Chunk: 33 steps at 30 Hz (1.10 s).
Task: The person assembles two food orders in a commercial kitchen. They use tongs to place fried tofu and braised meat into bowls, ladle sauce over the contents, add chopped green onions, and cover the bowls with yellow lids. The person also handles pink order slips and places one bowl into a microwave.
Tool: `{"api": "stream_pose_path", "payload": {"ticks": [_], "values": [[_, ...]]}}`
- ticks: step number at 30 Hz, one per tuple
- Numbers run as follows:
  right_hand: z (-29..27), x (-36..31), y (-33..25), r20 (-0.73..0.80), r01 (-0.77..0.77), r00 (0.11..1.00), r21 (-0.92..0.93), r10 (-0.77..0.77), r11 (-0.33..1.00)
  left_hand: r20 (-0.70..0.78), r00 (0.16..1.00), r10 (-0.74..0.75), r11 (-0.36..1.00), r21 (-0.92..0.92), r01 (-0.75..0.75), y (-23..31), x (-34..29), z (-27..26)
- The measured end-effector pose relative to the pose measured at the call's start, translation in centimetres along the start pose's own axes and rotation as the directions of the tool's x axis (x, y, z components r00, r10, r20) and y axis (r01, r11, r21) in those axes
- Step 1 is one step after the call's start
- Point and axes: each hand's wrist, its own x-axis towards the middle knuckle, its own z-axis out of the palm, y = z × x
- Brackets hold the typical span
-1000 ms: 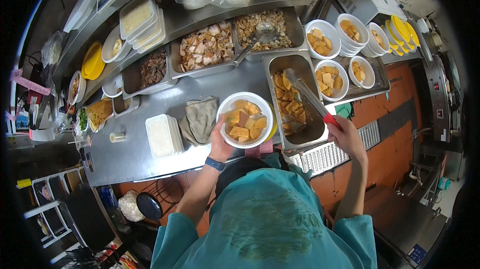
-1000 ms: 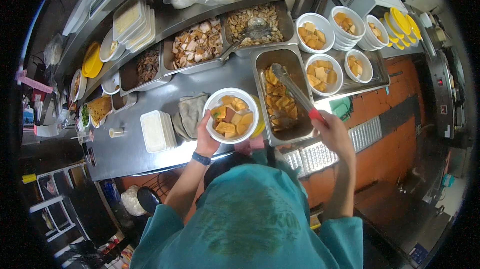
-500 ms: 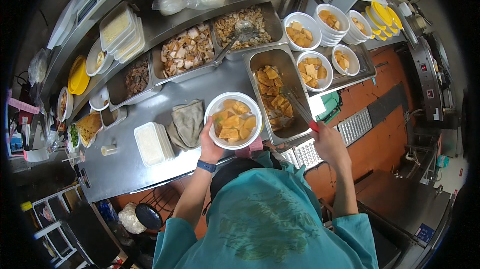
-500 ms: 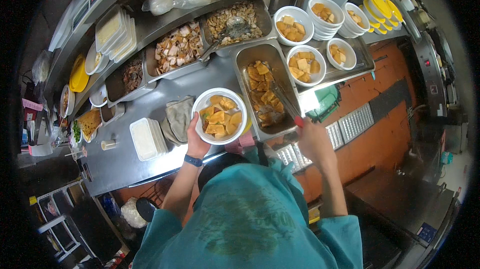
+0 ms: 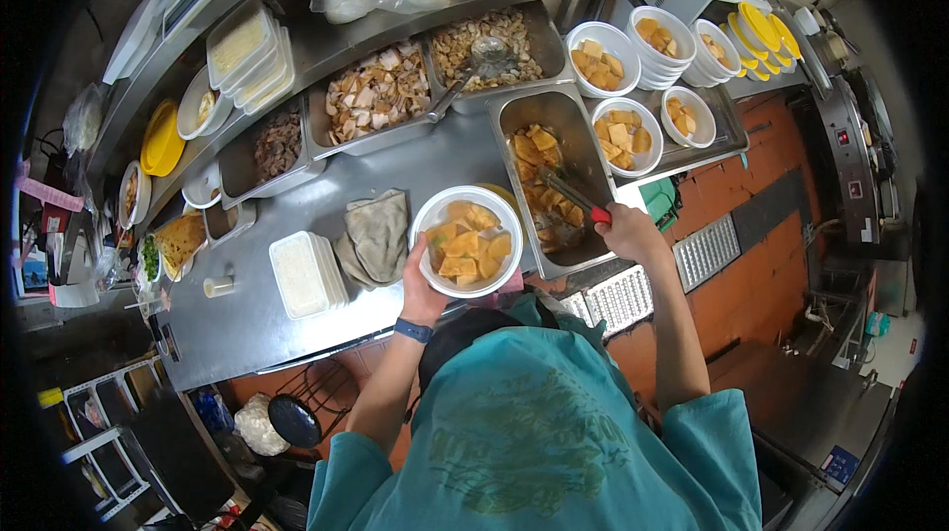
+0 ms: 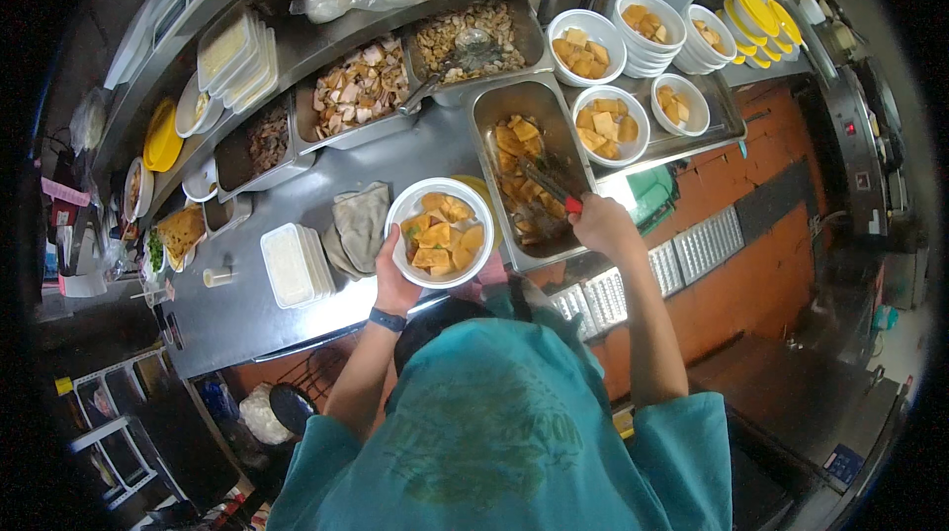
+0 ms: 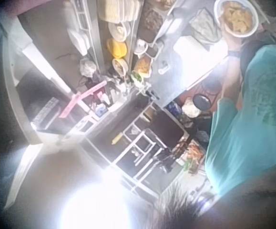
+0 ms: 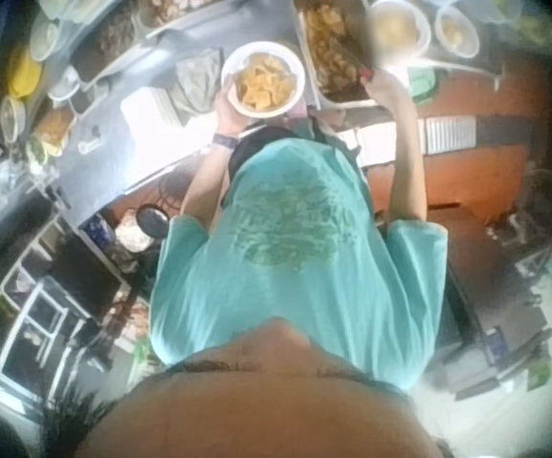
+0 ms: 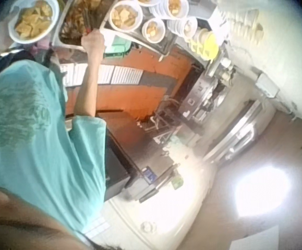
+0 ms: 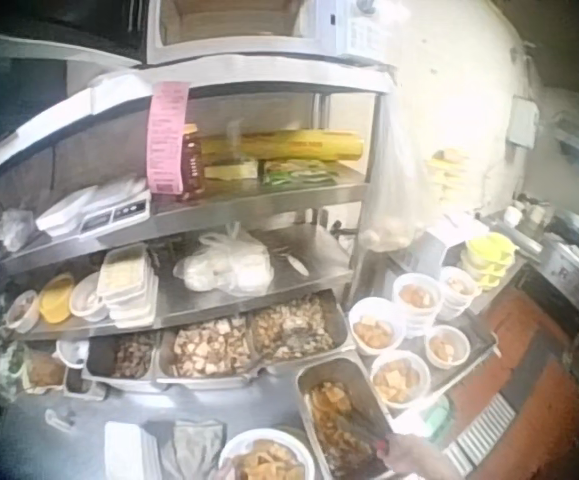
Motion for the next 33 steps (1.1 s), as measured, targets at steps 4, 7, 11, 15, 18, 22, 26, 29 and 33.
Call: {"api": "stream_pose_path", "payload": {"ticks": [4,7,11,15,18,22,26,29,33], "values": [[0.1,-1.4,0.8,-0.016,-0.018,1.000,0.074,0.019,0.997,-0.003,1.000,0.012,1.000,0.020,-0.012,0.0,0.6,0.3],[-1.4,-3.9,1.3,0.097,-0.145,0.988,0.318,0.120,0.937,0.000,1.000,0.025,1.000,0.013,-0.025,-0.1,0.9,0.4],[-4.0,-8.3,0.8,0.172,-0.231,0.972,0.551,0.162,0.802,-0.001,1.000,0.017,1.000,-0.015,-0.017,-0.2,1.4,0.8],[-6.2,-12.6,-0.6,0.202,-0.172,0.978,0.625,0.055,0.761,0.015,0.999,0.050,0.999,0.013,-0.050,-0.1,1.5,1.0],[-5.8,-12.9,-2.9,0.272,-0.084,0.959,0.551,-0.083,0.831,-0.001,1.000,0.031,0.999,0.029,-0.031,0.1,1.7,1.0],[-4.7,-12.4,-5.2,0.207,0.146,0.950,0.364,-0.233,0.920,-0.006,0.998,0.062,0.997,0.036,-0.062,0.4,1.3,1.0],[-5.7,-13.4,-5.5,0.061,0.219,0.971,0.180,-0.233,0.959,0.010,0.998,0.057,0.998,-0.002,-0.057,0.7,0.5,1.1],[-5.8,-13.6,-6.0,0.062,0.262,0.961,0.115,-0.270,0.958,-0.028,0.996,0.085,0.996,0.021,-0.085,0.9,0.3,1.2],[-4.1,-12.5,-8.0,0.062,0.377,0.924,0.034,-0.378,0.926,-0.030,0.994,0.102,0.994,0.037,-0.101,1.1,0.3,0.6]]}}
